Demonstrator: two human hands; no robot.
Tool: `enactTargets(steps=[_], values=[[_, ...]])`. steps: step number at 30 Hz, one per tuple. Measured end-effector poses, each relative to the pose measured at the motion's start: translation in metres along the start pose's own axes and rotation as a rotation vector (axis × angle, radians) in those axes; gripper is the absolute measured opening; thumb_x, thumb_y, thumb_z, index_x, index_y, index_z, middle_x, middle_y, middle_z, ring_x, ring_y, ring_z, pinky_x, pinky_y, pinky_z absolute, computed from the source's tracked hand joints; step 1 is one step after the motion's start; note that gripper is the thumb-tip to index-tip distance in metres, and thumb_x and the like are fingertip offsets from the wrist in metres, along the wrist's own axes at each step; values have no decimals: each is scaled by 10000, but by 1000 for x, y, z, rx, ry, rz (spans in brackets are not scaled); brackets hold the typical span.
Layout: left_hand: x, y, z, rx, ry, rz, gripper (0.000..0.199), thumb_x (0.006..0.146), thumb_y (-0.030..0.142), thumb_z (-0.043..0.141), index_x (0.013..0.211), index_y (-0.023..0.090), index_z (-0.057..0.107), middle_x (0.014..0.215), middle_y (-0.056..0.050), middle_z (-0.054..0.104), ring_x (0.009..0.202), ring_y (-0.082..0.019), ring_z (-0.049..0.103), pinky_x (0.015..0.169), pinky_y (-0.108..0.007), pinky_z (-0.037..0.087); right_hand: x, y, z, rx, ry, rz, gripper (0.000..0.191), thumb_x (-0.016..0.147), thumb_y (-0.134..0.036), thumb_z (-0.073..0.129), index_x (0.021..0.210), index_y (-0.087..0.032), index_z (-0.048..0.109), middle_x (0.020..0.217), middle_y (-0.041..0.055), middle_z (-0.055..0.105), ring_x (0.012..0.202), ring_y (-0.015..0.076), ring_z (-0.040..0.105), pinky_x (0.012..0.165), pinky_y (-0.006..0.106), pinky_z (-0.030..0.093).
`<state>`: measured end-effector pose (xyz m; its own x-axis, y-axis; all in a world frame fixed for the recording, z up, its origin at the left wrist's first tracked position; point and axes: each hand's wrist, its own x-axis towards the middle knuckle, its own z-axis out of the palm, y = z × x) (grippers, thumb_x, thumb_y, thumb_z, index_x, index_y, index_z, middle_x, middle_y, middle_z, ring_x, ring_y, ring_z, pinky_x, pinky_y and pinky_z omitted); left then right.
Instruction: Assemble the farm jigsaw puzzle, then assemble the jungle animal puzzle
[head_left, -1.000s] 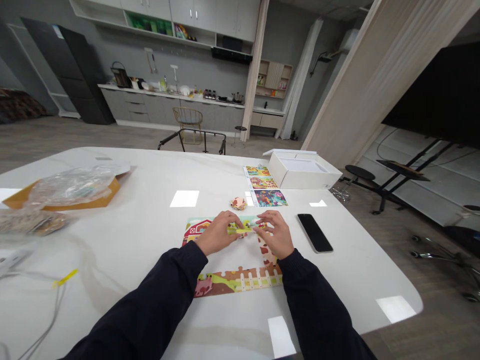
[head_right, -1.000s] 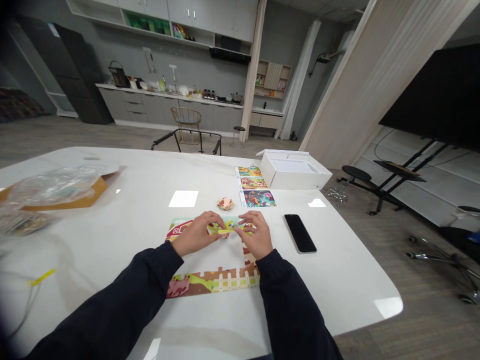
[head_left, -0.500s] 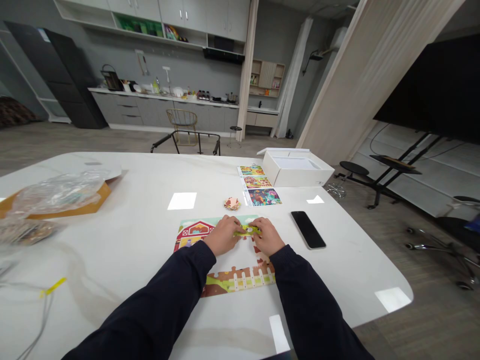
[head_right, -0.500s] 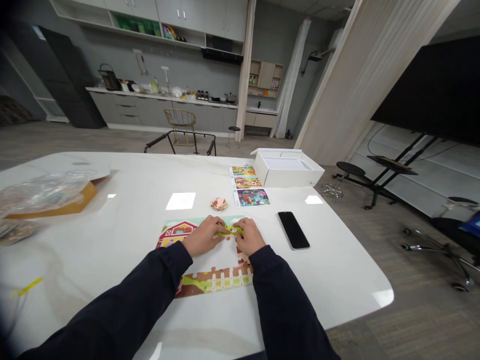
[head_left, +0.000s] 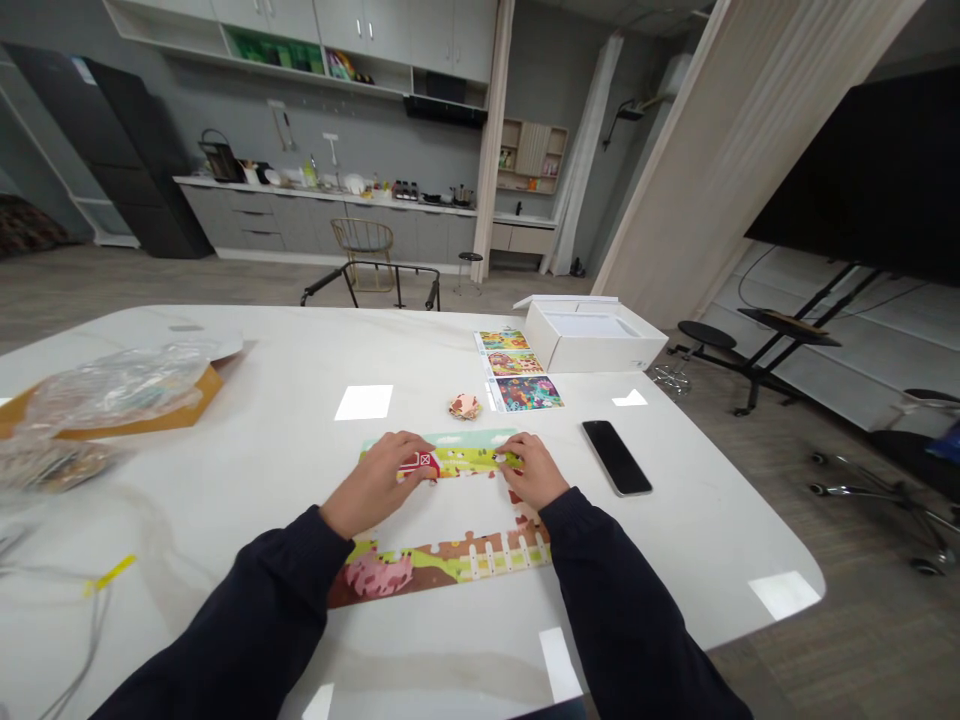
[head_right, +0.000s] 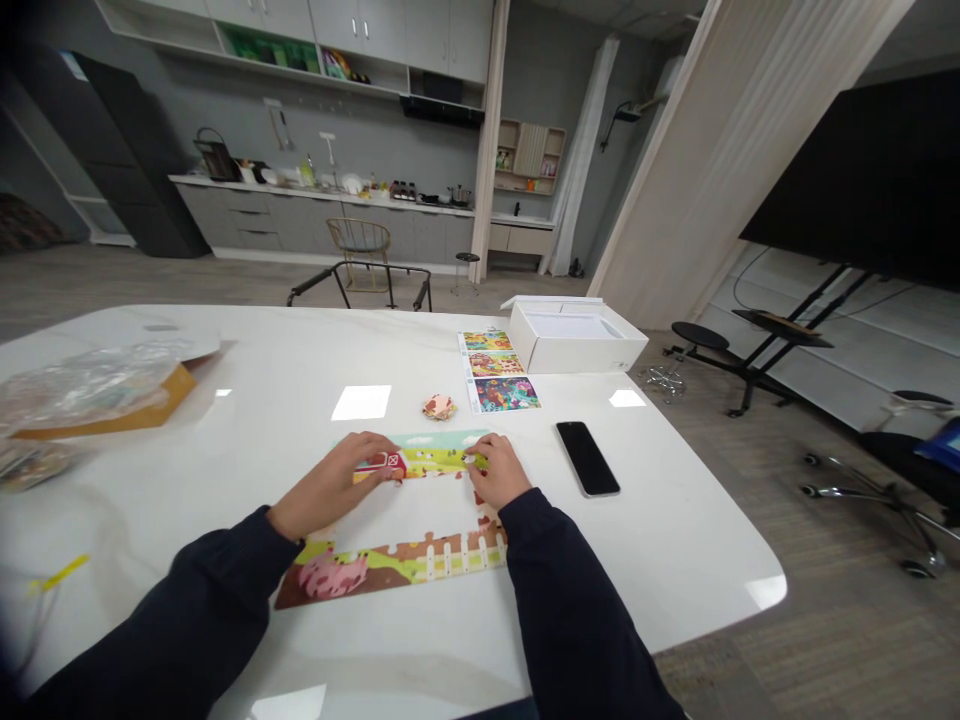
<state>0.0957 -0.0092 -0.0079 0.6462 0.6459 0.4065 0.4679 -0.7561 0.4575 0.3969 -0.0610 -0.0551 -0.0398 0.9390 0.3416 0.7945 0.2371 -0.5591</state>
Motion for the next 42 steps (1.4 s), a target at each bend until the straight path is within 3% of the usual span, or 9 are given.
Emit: enactTargets(steps=[5, 10, 14, 17, 23, 30, 35, 39, 42], values=[[-47, -40, -30, 62, 172, -104, 185, 990, 314, 544, 1043, 211, 688, 916, -45, 687, 873, -210, 618, 811, -350, 506, -1, -3, -3, -6, 10, 15, 229, 827, -158, 656, 1032, -197, 750, 1062, 104, 664, 1052, 277, 631, 1007, 477, 518], [-45, -52, -25, 71, 289, -150, 149, 974, 265, 542, 977, 199, 676, 840, -31, 669, 770, -190, 583, 748, -336, 482, 5, -20, -18, 35, 54, -10, 388, 902, -225, 609, 1289, -213, 626, 1231, 111, 680, 1084, 261, 669, 958, 445, 564], [-37, -50, -20, 25, 302, -104, 129, 959, 230, 545, 953, 199, 670, 820, -32, 663, 820, -198, 621, 774, -337, 498, 41, -34, -13, -62, -67, -117, 491, 902, -253, 639, 1385, -205, 562, 1387, 129, 626, 1253, 282, 611, 1059, 455, 517], [-38, -51, -21, 8, 342, -103, 125, 961, 214, 538, 944, 197, 661, 820, -35, 658, 826, -199, 627, 791, -349, 508, 81, -37, 7, -186, -158, -75, 531, 861, -211, 683, 1378, -165, 575, 1426, 160, 605, 1351, 294, 546, 1166, 467, 416], [-40, -51, -25, -14, 391, -92, 108, 958, 186, 533, 956, 199, 640, 820, -37, 644, 826, -204, 621, 807, -367, 514, 129, -29, 38, -254, -144, 29, 473, 801, -185, 766, 1256, -130, 653, 1250, 188, 703, 1198, 308, 647, 1066, 451, 474], [-39, -47, -27, -20, 387, -96, 127, 948, 161, 522, 957, 208, 640, 827, -39, 646, 837, -211, 625, 816, -380, 524, 133, -21, 44, -257, -74, 61, 372, 720, -139, 815, 1074, -190, 713, 1105, 97, 746, 1037, 242, 687, 961, 376, 510], [-40, -49, -26, -15, 385, -96, 124, 967, 186, 513, 952, 211, 633, 827, -39, 643, 842, -211, 632, 817, -373, 524, 136, -24, 39, -246, -20, 58, 366, 671, -150, 838, 1012, -185, 708, 1011, 83, 744, 975, 247, 673, 952, 409, 509], [-40, -50, -26, -20, 376, -96, 123, 970, 188, 512, 961, 208, 633, 829, -40, 641, 847, -211, 630, 827, -377, 523, 129, -44, 26, -213, 43, 11, 395, 724, -176, 793, 1101, -159, 679, 1102, 111, 704, 1059, 266, 641, 1012, 463, 489], [-40, -46, -27, -37, 360, -82, 129, 971, 196, 520, 1029, 202, 635, 856, -43, 640, 865, -212, 628, 845, -382, 528, 102, -72, 17, -37, 101, -26, 505, 742, -263, 806, 1213, -172, 648, 1182, 113, 649, 971, 227, 658, 923, 417, 555]])
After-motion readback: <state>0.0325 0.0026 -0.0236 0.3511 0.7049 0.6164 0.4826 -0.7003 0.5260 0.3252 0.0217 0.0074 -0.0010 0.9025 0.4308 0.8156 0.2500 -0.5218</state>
